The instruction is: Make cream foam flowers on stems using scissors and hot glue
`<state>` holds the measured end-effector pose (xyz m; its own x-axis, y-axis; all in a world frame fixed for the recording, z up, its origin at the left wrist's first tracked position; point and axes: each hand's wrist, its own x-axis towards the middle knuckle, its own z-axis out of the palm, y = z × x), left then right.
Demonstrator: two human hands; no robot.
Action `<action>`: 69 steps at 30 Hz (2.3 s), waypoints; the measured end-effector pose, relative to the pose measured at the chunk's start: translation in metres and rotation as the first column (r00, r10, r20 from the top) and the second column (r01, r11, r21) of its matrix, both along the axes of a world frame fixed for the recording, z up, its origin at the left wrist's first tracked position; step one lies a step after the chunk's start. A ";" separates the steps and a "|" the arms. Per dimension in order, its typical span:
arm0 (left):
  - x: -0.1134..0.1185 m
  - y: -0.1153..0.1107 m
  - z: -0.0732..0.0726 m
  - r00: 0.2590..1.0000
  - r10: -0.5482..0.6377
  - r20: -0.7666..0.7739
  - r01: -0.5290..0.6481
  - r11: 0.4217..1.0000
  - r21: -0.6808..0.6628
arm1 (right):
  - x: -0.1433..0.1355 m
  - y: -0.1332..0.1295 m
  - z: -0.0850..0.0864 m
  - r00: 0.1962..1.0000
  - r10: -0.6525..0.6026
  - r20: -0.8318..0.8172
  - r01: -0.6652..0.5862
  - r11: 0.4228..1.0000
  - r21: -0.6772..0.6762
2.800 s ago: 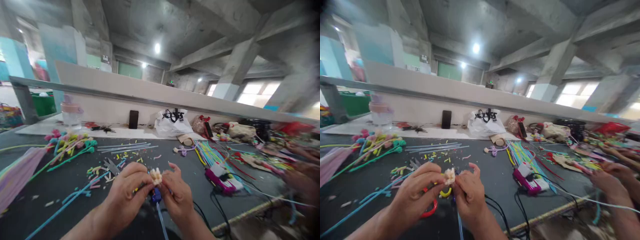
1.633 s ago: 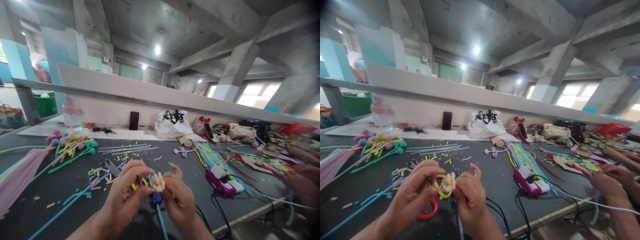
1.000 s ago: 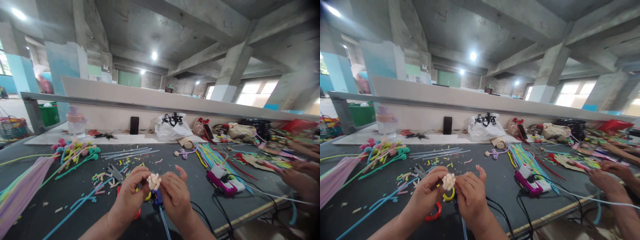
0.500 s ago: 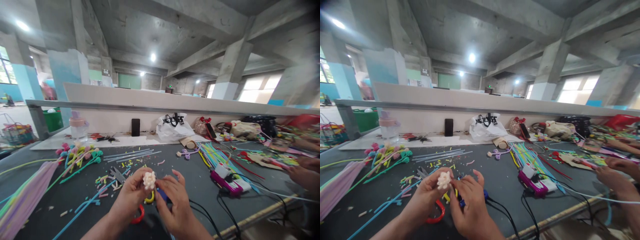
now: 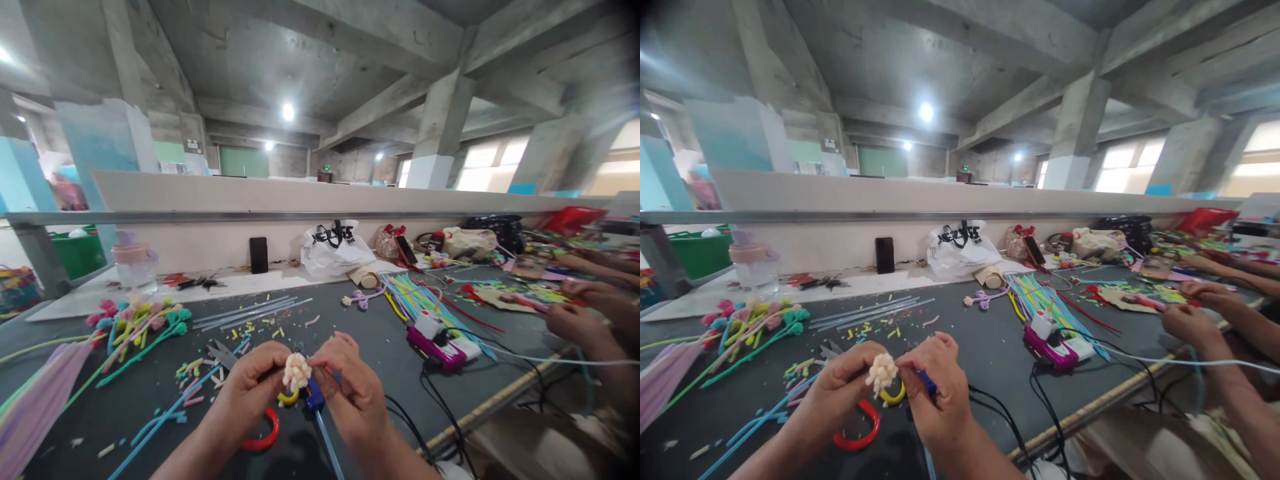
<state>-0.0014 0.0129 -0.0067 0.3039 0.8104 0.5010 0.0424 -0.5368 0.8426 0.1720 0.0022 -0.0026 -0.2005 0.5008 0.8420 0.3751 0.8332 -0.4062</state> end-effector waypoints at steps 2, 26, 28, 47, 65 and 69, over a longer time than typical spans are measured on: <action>-0.003 0.001 0.001 0.997 0.054 -0.064 -0.046 0.992 0.120 | 0.000 0.000 -0.001 1.000 -0.005 -0.006 0.005 1.000 -0.023; 0.006 0.012 -0.016 0.909 0.017 0.417 0.303 0.661 -0.687 | -0.004 0.021 -0.025 0.970 -0.208 -0.126 0.171 0.951 -0.257; 0.007 0.012 -0.017 0.920 0.012 0.391 0.281 0.675 -0.682 | -0.004 0.022 -0.024 0.969 -0.238 -0.074 0.220 0.957 -0.189; 0.005 0.007 -0.016 0.904 -0.111 0.412 0.390 0.609 -0.691 | -0.010 0.020 -0.028 0.982 -0.160 -0.096 0.119 0.933 -0.340; 0.011 0.007 -0.014 0.945 -0.071 0.318 0.272 0.713 -0.646 | -0.008 0.026 -0.030 0.988 -0.072 -0.136 0.023 0.944 -0.330; 0.011 0.008 -0.015 0.957 -0.068 0.283 0.241 0.729 -0.641 | -0.003 0.024 -0.022 0.990 -0.142 -0.004 0.141 0.984 -0.113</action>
<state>0.0095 0.0209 -0.0214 0.4046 0.9113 -0.0757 -0.2265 0.1801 0.9572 0.1692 0.0259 -0.0241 -0.1111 0.6148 0.7808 0.4805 0.7210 -0.4994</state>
